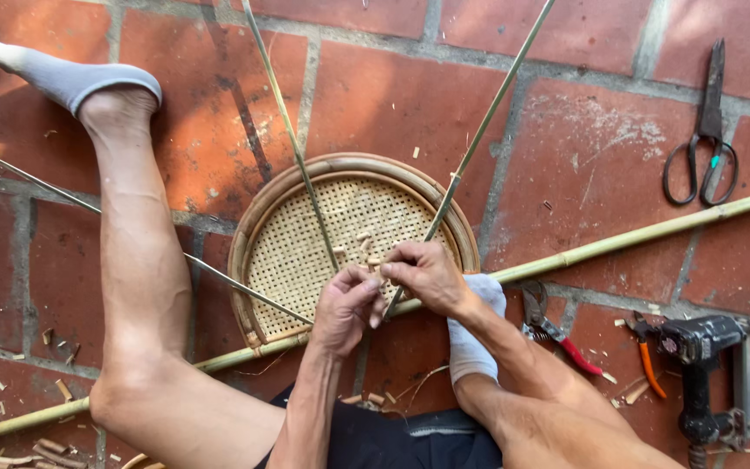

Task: The person sits on a tiled floor and uses a pneumatic nail gun to attach thin bamboo strips to the rim of a round woven basket. They repeatedly position the strips and fire the nail gun to secure them in place.

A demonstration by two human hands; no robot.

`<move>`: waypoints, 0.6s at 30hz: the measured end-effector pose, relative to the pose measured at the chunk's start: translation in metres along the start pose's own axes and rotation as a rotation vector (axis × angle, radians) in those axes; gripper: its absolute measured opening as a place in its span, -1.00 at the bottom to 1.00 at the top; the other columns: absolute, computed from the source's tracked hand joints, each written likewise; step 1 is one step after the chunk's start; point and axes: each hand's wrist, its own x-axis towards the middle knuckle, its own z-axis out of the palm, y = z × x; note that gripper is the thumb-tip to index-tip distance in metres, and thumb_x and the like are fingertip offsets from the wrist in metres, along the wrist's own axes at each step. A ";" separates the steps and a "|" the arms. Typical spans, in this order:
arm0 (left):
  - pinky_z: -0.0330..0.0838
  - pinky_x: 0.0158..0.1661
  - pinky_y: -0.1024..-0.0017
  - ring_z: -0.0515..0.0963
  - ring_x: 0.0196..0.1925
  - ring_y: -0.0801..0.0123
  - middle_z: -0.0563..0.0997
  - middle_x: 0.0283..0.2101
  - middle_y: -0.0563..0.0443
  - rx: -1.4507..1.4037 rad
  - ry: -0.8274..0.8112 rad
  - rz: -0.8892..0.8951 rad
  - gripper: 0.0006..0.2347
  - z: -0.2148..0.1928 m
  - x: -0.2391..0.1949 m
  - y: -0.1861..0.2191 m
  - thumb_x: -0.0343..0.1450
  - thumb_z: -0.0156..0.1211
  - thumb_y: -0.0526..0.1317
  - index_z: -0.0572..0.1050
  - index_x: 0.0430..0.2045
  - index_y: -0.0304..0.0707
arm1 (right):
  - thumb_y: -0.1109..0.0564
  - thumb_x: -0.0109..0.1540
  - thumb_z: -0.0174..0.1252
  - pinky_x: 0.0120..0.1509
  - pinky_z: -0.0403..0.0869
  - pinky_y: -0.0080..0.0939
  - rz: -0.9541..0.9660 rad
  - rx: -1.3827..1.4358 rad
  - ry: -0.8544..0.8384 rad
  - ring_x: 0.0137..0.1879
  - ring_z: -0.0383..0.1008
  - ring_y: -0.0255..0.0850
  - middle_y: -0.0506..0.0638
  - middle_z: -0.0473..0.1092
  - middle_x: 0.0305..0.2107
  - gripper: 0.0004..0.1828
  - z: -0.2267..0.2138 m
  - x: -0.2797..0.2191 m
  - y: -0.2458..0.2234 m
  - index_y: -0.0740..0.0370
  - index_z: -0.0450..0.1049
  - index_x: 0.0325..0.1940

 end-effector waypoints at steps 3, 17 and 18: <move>0.45 -0.57 0.59 0.68 -0.43 0.44 0.78 -0.13 -0.08 0.008 0.019 0.018 -0.92 0.021 -0.005 0.023 0.36 0.27 -0.37 0.47 -0.45 -0.33 | 0.15 0.21 0.29 -0.38 0.47 -0.25 -0.110 -0.204 -0.043 -0.43 0.49 -0.32 -0.01 0.56 -0.54 -0.85 -0.003 -0.001 -0.026 0.24 0.66 -0.18; 0.01 -0.83 0.59 0.29 -0.83 0.57 0.44 -0.69 0.08 0.484 0.069 -0.501 -0.74 0.016 -0.044 0.030 0.50 0.14 -0.09 0.46 -0.49 -0.31 | 0.20 0.16 0.29 -0.32 0.56 -0.14 -0.245 -0.398 0.013 -0.37 0.62 -0.13 0.10 0.55 -0.48 -0.88 0.026 -0.019 -0.020 0.28 0.56 -0.27; 0.00 -0.84 0.59 0.28 -0.84 0.56 0.47 -0.70 0.03 0.464 0.064 -0.521 -0.73 0.015 -0.041 0.029 0.50 0.14 -0.10 0.45 -0.52 -0.32 | 0.19 0.18 0.27 -0.33 0.57 -0.16 -0.232 -0.385 0.022 -0.37 0.62 -0.15 0.09 0.54 -0.48 -0.88 0.023 -0.019 -0.020 0.29 0.55 -0.26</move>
